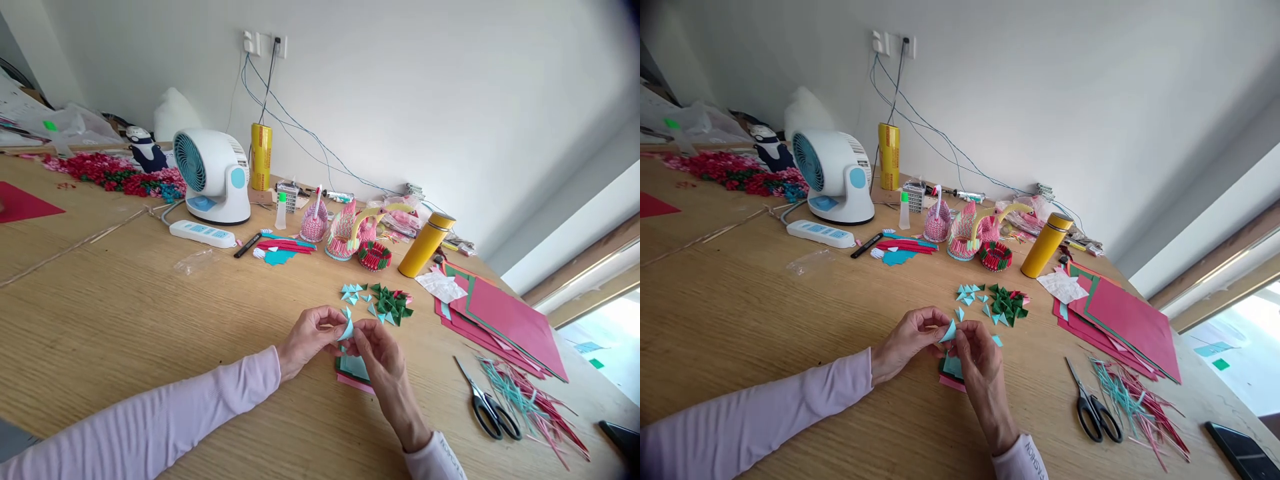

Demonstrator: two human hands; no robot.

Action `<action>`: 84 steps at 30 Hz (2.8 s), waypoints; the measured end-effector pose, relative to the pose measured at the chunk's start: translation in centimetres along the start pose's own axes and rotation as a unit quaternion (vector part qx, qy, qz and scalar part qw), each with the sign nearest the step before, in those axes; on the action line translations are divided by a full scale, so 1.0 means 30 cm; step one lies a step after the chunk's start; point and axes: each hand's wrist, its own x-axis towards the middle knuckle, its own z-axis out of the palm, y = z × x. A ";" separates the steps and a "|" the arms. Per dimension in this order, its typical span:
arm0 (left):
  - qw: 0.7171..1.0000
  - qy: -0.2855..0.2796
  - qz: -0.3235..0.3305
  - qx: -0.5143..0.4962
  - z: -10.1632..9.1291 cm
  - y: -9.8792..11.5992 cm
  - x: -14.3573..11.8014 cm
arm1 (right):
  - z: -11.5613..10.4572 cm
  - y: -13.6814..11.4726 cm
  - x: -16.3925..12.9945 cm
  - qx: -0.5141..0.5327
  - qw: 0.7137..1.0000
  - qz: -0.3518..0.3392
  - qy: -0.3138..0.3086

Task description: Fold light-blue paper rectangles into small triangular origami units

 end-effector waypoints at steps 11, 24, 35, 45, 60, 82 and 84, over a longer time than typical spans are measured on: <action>1.000 0.001 -0.017 0.003 -0.003 0.006 0.003 | -0.005 0.033 0.004 0.015 0.999 -0.002 0.045; 0.992 -0.045 -0.072 -0.097 -0.020 0.000 0.008 | 0.001 -0.009 0.005 0.019 0.999 -0.021 0.046; 0.999 -0.034 -0.029 -0.020 0.009 0.003 0.000 | -0.003 0.014 -0.001 -0.122 0.987 -0.072 0.075; 0.995 -0.087 -0.056 0.015 -0.001 -0.008 -0.006 | -0.010 -0.016 -0.013 -0.147 0.984 -0.074 0.068; 0.991 -0.097 -0.089 0.005 -0.001 0.004 -0.004 | -0.029 -0.001 -0.003 -0.146 0.987 -0.058 0.036; 0.990 -0.100 -0.092 -0.035 -0.016 0.002 -0.001 | -0.055 -0.026 -0.010 -0.143 0.984 -0.099 -0.031; 0.992 -0.097 -0.084 -0.016 -0.015 0.008 -0.001 | -0.056 -0.037 -0.010 -0.125 0.988 -0.085 -0.039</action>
